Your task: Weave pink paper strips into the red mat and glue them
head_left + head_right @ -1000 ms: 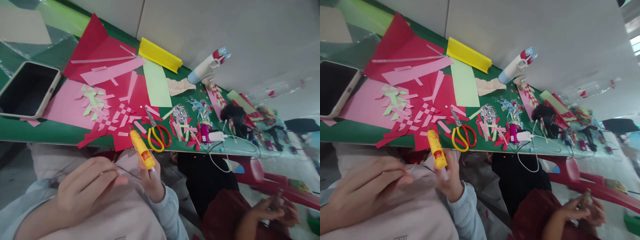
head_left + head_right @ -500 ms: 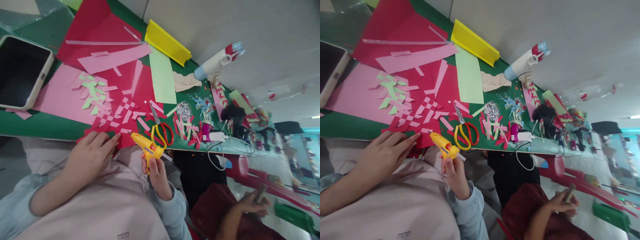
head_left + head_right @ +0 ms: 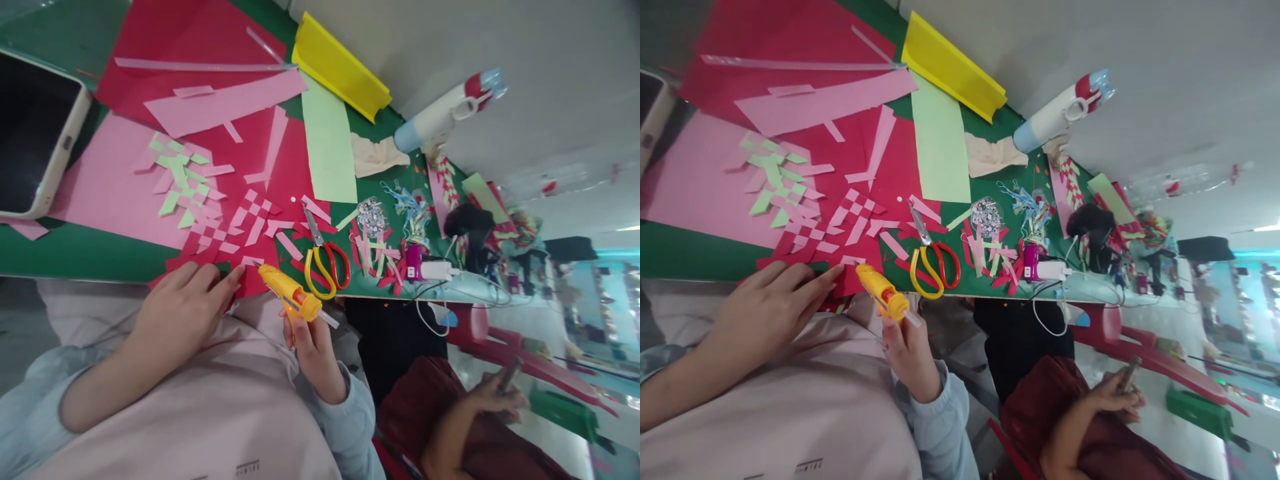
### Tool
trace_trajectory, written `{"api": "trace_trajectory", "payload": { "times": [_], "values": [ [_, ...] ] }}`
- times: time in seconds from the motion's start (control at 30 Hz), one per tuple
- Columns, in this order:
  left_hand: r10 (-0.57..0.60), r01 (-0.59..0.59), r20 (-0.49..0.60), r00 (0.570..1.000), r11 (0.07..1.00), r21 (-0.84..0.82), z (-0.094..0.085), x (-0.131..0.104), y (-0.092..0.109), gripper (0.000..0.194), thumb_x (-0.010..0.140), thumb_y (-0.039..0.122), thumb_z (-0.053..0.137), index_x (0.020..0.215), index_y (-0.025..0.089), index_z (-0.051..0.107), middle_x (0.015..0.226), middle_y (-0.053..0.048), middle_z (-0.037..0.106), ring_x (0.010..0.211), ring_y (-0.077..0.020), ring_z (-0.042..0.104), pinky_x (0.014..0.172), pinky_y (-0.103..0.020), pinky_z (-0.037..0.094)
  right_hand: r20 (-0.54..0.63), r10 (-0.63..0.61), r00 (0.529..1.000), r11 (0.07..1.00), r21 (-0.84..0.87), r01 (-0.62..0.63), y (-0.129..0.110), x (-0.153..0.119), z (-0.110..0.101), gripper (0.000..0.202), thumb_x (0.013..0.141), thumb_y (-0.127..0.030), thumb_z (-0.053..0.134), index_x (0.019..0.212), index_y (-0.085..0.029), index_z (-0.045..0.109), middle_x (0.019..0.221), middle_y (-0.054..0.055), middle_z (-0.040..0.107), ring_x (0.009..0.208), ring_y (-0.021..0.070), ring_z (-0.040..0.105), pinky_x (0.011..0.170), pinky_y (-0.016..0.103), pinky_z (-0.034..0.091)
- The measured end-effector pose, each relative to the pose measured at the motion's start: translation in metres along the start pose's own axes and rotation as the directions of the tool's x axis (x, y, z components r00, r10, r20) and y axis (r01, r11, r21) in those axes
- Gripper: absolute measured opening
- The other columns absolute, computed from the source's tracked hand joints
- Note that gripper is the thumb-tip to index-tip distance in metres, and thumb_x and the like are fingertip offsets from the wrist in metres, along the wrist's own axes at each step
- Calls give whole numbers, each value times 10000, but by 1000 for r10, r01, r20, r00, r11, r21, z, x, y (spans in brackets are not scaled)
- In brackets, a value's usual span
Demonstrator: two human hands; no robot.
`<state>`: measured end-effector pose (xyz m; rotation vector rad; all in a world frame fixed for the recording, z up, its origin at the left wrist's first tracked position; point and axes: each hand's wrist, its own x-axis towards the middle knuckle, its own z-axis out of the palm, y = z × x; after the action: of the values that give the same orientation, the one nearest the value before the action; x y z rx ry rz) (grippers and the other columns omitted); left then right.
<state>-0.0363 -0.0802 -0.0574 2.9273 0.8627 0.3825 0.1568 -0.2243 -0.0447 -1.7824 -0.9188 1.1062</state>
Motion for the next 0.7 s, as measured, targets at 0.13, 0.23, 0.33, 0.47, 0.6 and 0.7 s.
{"api": "trace_trajectory", "payload": {
  "times": [0.13, 0.23, 0.33, 0.47, 0.6, 0.7],
  "values": [
    [-31, 33, 47, 998, 999, -34, -1, 2, 0, 435, 978, 233, 413, 1361, 138, 595, 795, -96, 588, 760, -265, 540, 708, -391, 462, 36, -51, 998, 997, -51, 53, -2, 2, -3, 378, 1024, -520, 442, 1046, -196, 635, 611, -38, 471, 564, 146, 483, 625, 304, 480],
    [-53, 56, 41, 998, 995, -88, -1, 4, 1, 414, 976, 235, 423, 1326, 144, 624, 791, -96, 590, 757, -267, 541, 705, -393, 446, 51, -110, 993, 985, -129, 116, -6, 5, -5, 355, 1034, -488, 426, 1019, -206, 641, 621, -22, 497, 614, 166, 522, 719, 341, 514],
    [-53, 55, 28, 998, 994, -93, -2, 5, 2, 403, 966, 217, 441, 1308, 127, 635, 793, -100, 590, 759, -269, 538, 698, -393, 439, 62, -132, 989, 975, -174, 141, -11, 6, -6, 348, 1033, -481, 428, 977, -209, 637, 638, -10, 517, 658, 180, 554, 744, 351, 515],
    [-6, 6, 30, 1000, 1000, -22, -2, 5, 3, 396, 951, 185, 463, 1292, 87, 639, 794, -105, 580, 760, -277, 529, 692, -401, 439, 42, -107, 993, 974, -194, 113, -14, 5, -7, 341, 1035, -470, 426, 1000, -204, 637, 619, -19, 494, 655, 181, 556, 713, 334, 499],
    [9, -9, 38, 999, 1000, 6, -1, 6, 3, 410, 942, 164, 471, 1312, 68, 617, 786, -97, 569, 757, -274, 529, 696, -406, 456, 63, -121, 991, 969, -209, 132, -16, 3, -8, 347, 1034, -474, 425, 957, -206, 632, 629, -13, 499, 665, 179, 564, 682, 318, 486],
    [5, -6, 58, 998, 1000, 13, -1, 7, 3, 409, 950, 182, 465, 1313, 63, 611, 789, -100, 572, 768, -281, 539, 700, -414, 467, 27, -112, 993, 971, -208, 115, -17, 3, -8, 358, 1032, -486, 423, 976, -205, 638, 641, -4, 521, 663, 179, 564, 639, 303, 477]
  ]
}}
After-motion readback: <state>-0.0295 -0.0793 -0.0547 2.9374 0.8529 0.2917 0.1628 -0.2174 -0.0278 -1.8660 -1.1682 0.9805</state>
